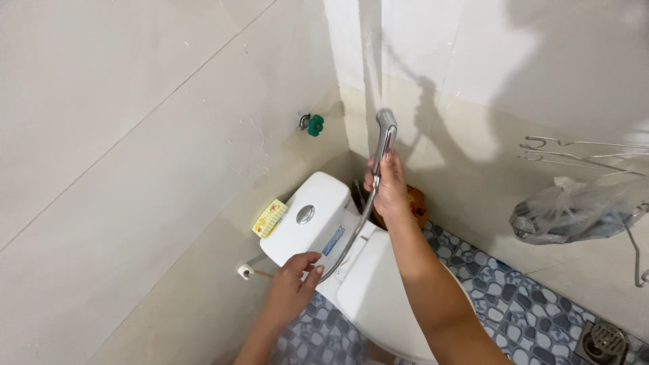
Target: Cleaning the toilet and surrounding wall using a bidet sprayer and a sponge
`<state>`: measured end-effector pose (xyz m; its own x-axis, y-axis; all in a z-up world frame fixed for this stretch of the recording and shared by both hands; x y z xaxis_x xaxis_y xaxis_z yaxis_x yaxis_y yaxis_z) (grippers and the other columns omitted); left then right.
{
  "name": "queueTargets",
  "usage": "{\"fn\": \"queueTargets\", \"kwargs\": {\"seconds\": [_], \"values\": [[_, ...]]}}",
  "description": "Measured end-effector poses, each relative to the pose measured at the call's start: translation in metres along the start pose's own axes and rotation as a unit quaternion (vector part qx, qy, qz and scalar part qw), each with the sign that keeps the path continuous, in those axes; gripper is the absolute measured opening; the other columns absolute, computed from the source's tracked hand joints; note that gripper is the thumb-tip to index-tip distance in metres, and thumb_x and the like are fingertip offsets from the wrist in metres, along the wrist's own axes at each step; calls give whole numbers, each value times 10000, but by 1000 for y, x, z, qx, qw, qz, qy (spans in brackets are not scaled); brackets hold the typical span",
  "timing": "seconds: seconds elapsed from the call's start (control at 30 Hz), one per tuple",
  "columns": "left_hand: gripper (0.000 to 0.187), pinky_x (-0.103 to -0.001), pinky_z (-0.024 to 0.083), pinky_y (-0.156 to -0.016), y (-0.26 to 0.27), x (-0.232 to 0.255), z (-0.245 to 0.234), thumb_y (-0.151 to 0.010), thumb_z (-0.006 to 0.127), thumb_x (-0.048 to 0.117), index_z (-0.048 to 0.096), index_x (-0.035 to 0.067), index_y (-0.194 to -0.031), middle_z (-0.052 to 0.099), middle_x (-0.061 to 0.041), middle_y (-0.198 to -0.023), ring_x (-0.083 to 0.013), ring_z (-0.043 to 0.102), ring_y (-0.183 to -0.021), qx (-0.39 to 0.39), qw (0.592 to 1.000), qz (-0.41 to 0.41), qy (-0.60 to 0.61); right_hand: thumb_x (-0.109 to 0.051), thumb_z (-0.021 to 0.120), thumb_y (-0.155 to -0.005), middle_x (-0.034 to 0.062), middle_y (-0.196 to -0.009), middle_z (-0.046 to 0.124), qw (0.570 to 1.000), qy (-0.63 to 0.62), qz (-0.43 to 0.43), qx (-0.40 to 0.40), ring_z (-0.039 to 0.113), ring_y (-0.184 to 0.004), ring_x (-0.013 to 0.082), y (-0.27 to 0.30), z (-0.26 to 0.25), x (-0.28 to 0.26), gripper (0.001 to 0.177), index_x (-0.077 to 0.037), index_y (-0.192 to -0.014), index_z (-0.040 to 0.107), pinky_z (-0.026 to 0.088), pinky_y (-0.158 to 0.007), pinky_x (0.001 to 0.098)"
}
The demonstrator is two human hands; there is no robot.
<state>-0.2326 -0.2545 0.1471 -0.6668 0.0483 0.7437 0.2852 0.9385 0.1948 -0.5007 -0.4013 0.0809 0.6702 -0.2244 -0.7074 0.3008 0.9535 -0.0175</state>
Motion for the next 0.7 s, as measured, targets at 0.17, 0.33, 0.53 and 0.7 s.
{"fn": "queueTargets", "kwargs": {"seconds": [0.17,0.33,0.53,0.7], "values": [[370,-342,551,-820,-4,-16,8,-958,584,406,694,181,-1231,744,-14,-1155,-153,738,-961,4,1000,9,-13,-460,574,-1024,-19,-798,609,984,-42,124,119,483,-466,98,23,-57,37,235,-230,-1018,529,294,-353,239],[363,-330,562,-868,-11,-1,13,-965,565,391,692,166,-1220,761,3,-1133,-152,721,-971,-19,1000,-19,-1,-533,564,-996,-22,-797,564,971,-36,194,135,449,-483,83,53,-78,46,325,-259,-1168,551,317,-380,226],[395,-322,579,-842,-31,2,45,-974,582,373,682,126,-1266,738,-54,-1150,-179,709,-1004,-43,997,29,49,-491,575,-1017,0,-930,580,998,51,32,-34,454,-545,97,65,-66,32,368,-191,-1228,555,347,-481,238],[305,-476,613,-837,-30,56,42,-975,680,234,718,54,-1218,725,-222,-1120,-400,741,-1009,-22,992,86,85,-295,487,-1078,174,-1102,590,970,156,-187,-26,609,-736,216,73,-63,22,445,-27,-1429,428,540,-634,351]]}}
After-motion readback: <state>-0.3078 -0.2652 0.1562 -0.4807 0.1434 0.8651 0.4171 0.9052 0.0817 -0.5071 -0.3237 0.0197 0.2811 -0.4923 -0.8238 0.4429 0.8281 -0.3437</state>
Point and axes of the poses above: each hand's wrist, its own y-axis away from the middle knuckle, its own z-axis out of the palm, x = y × z, the point moved 2 cm from there along -y, towards the middle knuckle
